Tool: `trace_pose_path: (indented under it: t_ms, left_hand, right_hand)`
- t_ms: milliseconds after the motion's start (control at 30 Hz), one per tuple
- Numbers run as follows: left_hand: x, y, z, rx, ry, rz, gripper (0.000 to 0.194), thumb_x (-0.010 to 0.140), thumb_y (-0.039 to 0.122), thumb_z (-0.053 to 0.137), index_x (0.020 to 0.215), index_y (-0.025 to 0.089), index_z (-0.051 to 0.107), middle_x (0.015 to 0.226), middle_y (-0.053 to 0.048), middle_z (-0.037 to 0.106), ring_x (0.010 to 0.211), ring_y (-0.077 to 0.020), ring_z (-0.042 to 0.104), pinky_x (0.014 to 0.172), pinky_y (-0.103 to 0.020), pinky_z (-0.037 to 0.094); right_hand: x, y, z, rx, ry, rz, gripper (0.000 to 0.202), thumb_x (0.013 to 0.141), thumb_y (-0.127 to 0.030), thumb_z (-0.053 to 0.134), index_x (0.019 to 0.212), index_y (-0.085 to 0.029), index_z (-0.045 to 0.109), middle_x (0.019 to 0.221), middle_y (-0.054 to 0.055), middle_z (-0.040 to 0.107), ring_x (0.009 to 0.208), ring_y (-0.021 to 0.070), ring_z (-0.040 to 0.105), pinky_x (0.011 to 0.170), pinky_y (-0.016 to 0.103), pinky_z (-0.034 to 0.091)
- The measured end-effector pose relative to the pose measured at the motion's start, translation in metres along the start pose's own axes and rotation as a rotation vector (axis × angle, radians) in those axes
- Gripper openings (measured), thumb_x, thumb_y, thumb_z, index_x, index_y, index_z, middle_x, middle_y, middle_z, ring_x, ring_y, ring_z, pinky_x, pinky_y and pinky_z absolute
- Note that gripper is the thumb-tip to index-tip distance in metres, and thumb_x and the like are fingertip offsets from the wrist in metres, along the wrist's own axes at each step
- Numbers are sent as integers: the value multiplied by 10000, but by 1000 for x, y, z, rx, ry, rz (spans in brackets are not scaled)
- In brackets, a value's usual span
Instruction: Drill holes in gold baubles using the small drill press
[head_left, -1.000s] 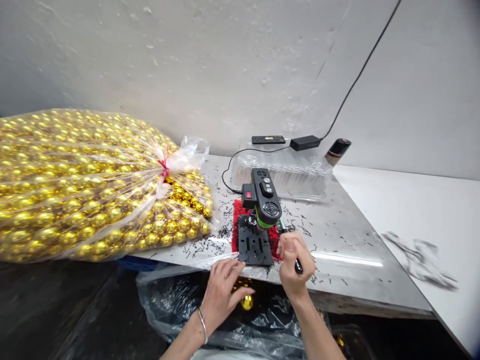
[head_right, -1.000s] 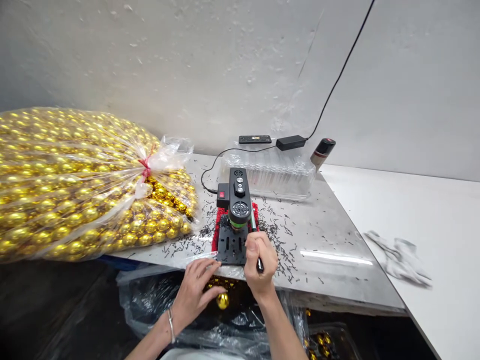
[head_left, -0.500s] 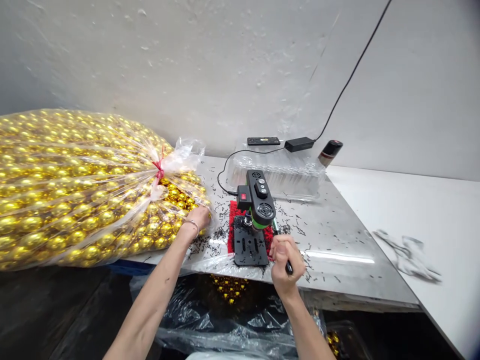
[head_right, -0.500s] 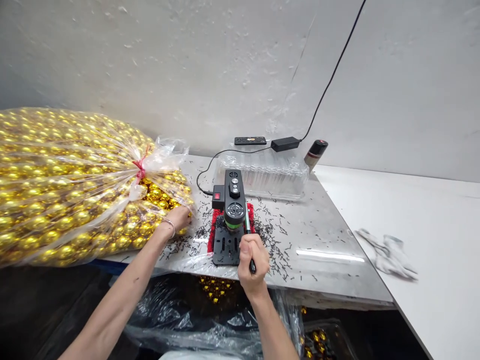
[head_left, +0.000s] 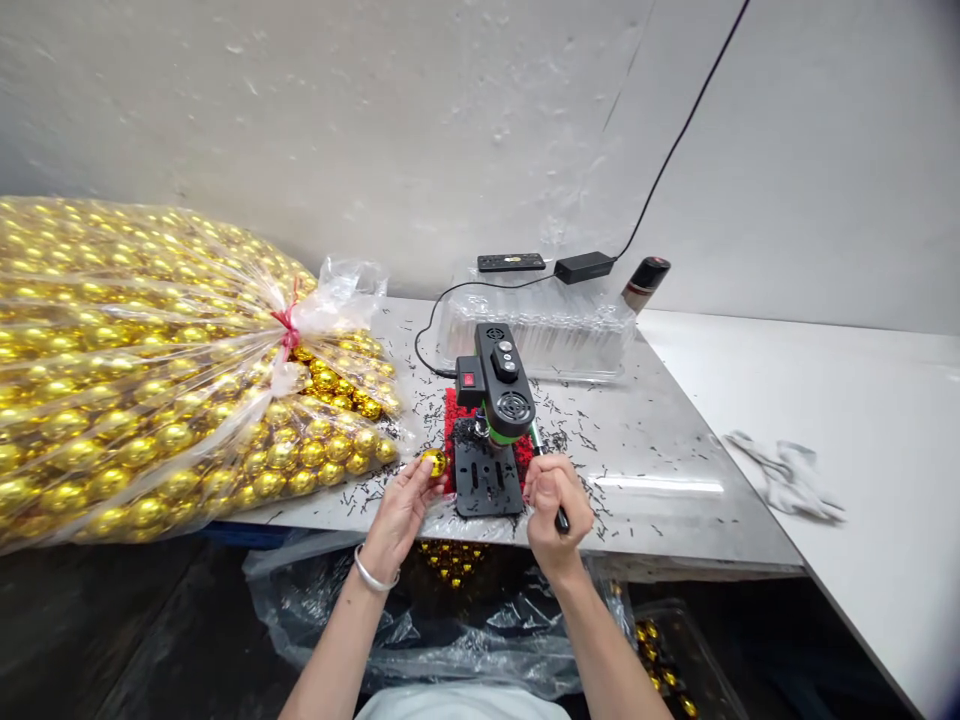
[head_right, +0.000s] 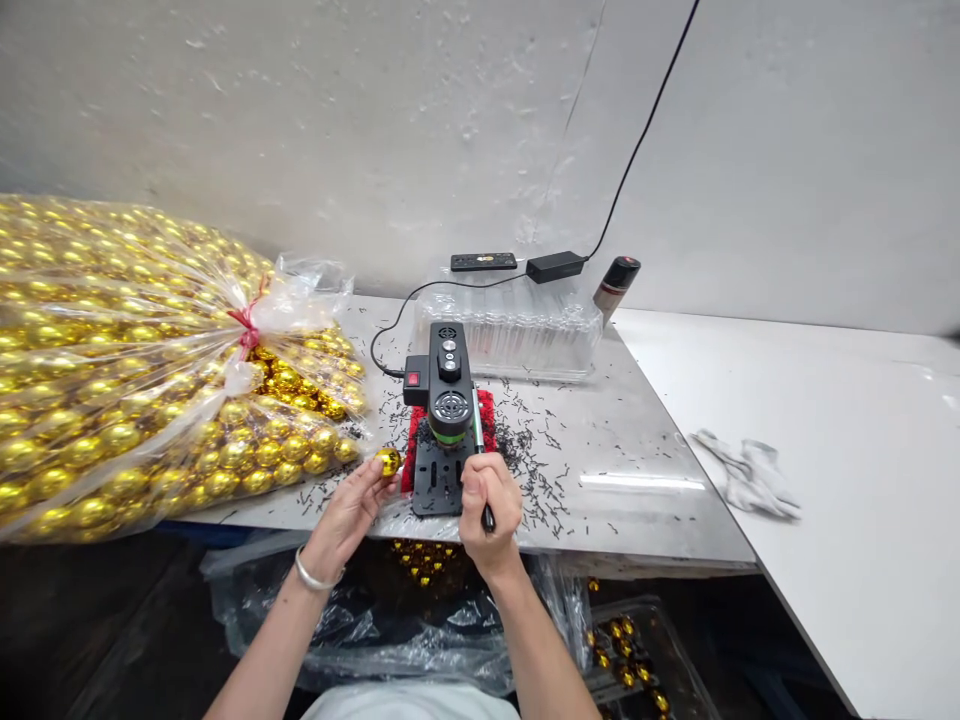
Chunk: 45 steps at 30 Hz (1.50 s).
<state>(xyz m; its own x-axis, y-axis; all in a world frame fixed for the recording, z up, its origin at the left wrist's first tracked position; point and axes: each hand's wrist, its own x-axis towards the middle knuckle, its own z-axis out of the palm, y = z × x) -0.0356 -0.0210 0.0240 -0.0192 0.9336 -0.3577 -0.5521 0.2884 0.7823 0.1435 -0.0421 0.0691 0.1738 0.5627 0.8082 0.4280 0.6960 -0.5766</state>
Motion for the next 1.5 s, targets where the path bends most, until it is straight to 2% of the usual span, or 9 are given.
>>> trace_pose_path:
  t_ms: [100, 200, 333, 433, 533, 700, 1033, 1367, 1500]
  left_hand:
    - [9, -17, 8, 25, -9, -47, 434, 565, 368, 891, 894, 154, 707, 831, -25, 705, 702, -118, 648, 667, -223, 531]
    - [18, -24, 14, 231, -29, 13, 522, 582, 422, 865, 1000, 155, 702, 901, -48, 723, 733, -136, 653, 672, -235, 519]
    - [25, -30, 20, 594, -91, 227, 489, 705, 462, 749, 1077, 155, 676, 944, -73, 730, 802, -185, 655, 748, -306, 523]
    - [25, -32, 23, 900, -150, 402, 401, 808, 393, 652, 1137, 164, 662, 1017, -91, 718, 818, -204, 652, 809, -367, 522]
    - [24, -32, 25, 1078, -200, 550, 337, 855, 331, 615, 1157, 186, 652, 1109, -104, 692, 910, -225, 661, 866, -390, 522]
    - [26, -34, 29, 1180, -252, 657, 289, 903, 309, 584, 1153, 173, 637, 1096, -110, 682, 988, -241, 664, 898, -384, 529]
    - [26, -50, 24, 1240, -232, 846, 277, 947, 315, 531, 1172, 176, 613, 1144, -120, 677, 1070, -253, 642, 927, -396, 515]
    - [30, -44, 23, 1337, -204, 764, 279, 943, 338, 545, 1162, 195, 642, 1126, -108, 706, 1063, -265, 635, 950, -434, 461]
    - [31, -42, 23, 1369, -188, 777, 286, 933, 356, 560, 1157, 204, 650, 1123, -102, 706, 1066, -268, 620, 982, -449, 432]
  right_hand:
    - [1, -1, -1, -29, -24, 0, 290, 919, -68, 408, 665, -203, 446, 667, 0, 487, 641, 124, 504, 552, 267, 388]
    - [0, -1, -1, -33, -14, 0, 293, 924, -82, 410, 660, -206, 445, 650, -4, 485, 646, 131, 509, 566, 272, 403]
    - [-1, -1, 0, -31, -5, 5, 287, 923, -87, 416, 665, -206, 455, 649, -5, 486, 652, 133, 517, 572, 272, 410]
    - [-2, -1, 0, -25, -10, 1, 285, 921, -89, 419, 665, -208, 455, 645, -6, 490, 652, 135, 522, 574, 274, 416]
    - [-2, -1, 0, -15, -14, 3, 281, 920, -89, 421, 667, -209, 452, 651, -6, 494, 648, 133, 520, 572, 273, 418]
    - [-2, 0, -1, -11, -16, 0, 272, 922, -96, 418, 677, -210, 450, 666, -2, 497, 646, 131, 519, 565, 272, 421]
    - [-3, 1, -2, -23, -32, -12, 247, 927, -101, 409, 710, -208, 456, 684, 1, 506, 656, 129, 522, 567, 271, 423]
    - [-4, 1, -3, -40, -36, -5, 253, 931, -131, 419, 695, -215, 460, 666, 3, 510, 643, 139, 524, 558, 284, 417]
    - [-4, 2, -3, -49, -41, -11, 252, 931, -137, 414, 698, -214, 467, 661, 3, 510, 642, 143, 527, 560, 289, 423]
